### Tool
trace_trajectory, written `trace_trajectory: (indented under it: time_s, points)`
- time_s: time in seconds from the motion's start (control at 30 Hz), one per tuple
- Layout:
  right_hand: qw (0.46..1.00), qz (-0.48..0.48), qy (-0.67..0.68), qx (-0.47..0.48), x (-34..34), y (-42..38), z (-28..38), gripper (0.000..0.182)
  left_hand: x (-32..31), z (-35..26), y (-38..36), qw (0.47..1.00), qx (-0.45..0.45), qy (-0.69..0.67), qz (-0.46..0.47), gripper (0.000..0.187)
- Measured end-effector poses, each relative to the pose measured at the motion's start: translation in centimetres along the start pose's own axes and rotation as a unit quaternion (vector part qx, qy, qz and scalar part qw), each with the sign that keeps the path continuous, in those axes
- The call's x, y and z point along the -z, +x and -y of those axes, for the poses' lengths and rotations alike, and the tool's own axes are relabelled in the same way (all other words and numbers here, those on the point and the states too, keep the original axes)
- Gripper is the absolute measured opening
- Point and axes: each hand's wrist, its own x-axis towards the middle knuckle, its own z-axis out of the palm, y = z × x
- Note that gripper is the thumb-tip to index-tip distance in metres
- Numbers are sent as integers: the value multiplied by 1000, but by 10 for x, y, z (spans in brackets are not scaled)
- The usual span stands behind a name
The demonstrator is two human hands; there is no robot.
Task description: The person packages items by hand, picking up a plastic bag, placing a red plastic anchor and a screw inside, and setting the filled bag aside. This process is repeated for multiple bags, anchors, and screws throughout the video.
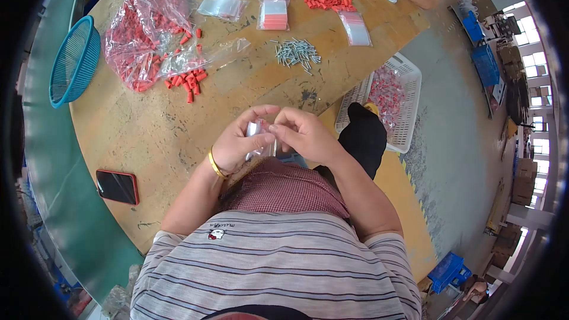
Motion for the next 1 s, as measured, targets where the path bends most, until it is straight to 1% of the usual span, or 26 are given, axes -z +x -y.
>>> trace_trajectory:
  time_s: [0.07, 0.13, 0.2, 0.23, 0.27, 0.3, 0.37, 0.43, 0.5, 0.53, 0.57, 0.6, 0.63, 0.7, 0.77, 0.8, 0.9, 1.0]
  points:
    - [1000, -15, 10, -13, 4, -2, -2, 13, 13, 4, 1, 999, 14, -40, 7, 50]
    - [999, -33, 29, -23, 7, -1, -9, 15, 14, 4, 1, 998, 10, -47, -33, 46]
    - [994, -75, 79, 2, 6, -1, -13, 16, 17, 6, 2, 996, -1, -49, -75, 43]
    - [990, -97, 102, 16, 6, -1, -14, 16, 20, 8, 3, 993, -26, -23, -109, 41]
    - [988, -121, 99, 14, 7, -2, -15, 16, 23, 10, 5, 988, -49, 4, -145, 40]
    - [986, -143, 79, 12, 9, -2, -15, 16, 21, 8, 5, 976, -94, 58, -186, 38]
    - [983, -184, 22, 5, 13, -3, -14, 14, 13, 0, 6, 930, -180, 171, -271, 35]
    - [974, -222, -14, 35, 8, -2, -12, 12, 10, -3, 4, 924, -216, 182, -259, 29]
    - [971, -232, 0, 65, 5, 4, -25, 12, 10, 2, -1, 960, -131, 166, -186, 25]
    - [971, -230, 18, 58, 1, 4, -23, 13, 10, 6, -4, 972, -91, 158, -146, 23]
    - [969, -235, 6, 71, -4, 6, -24, 12, 14, 17, -7, 920, -155, 328, -149, 21]
    - [967, -246, 11, 72, -9, 6, -26, 13, 10, 19, -5, 868, -196, 433, -142, 20]
    - [962, -260, 2, 78, -13, 7, -26, 13, 7, 21, -3, 801, -239, 530, -144, 20]
    - [953, -278, -73, 99, -25, 6, -20, 15, -4, 12, -3, 758, -256, 582, -147, 23]
    - [941, -286, -134, 122, -36, 5, -19, 18, -1, 13, -3, 749, -262, 588, -158, 21]
    - [943, -276, -110, 149, -37, 9, -29, 17, 2, 14, -2, 747, -263, 588, -163, 19]
    - [919, -265, -188, 224, -32, 10, -29, 14, 6, 9, -2, 744, -269, 594, -143, 16]
    - [922, -254, -201, 211, -28, 7, -26, 12, -4, 4, -3, 757, -263, 584, -130, 14]
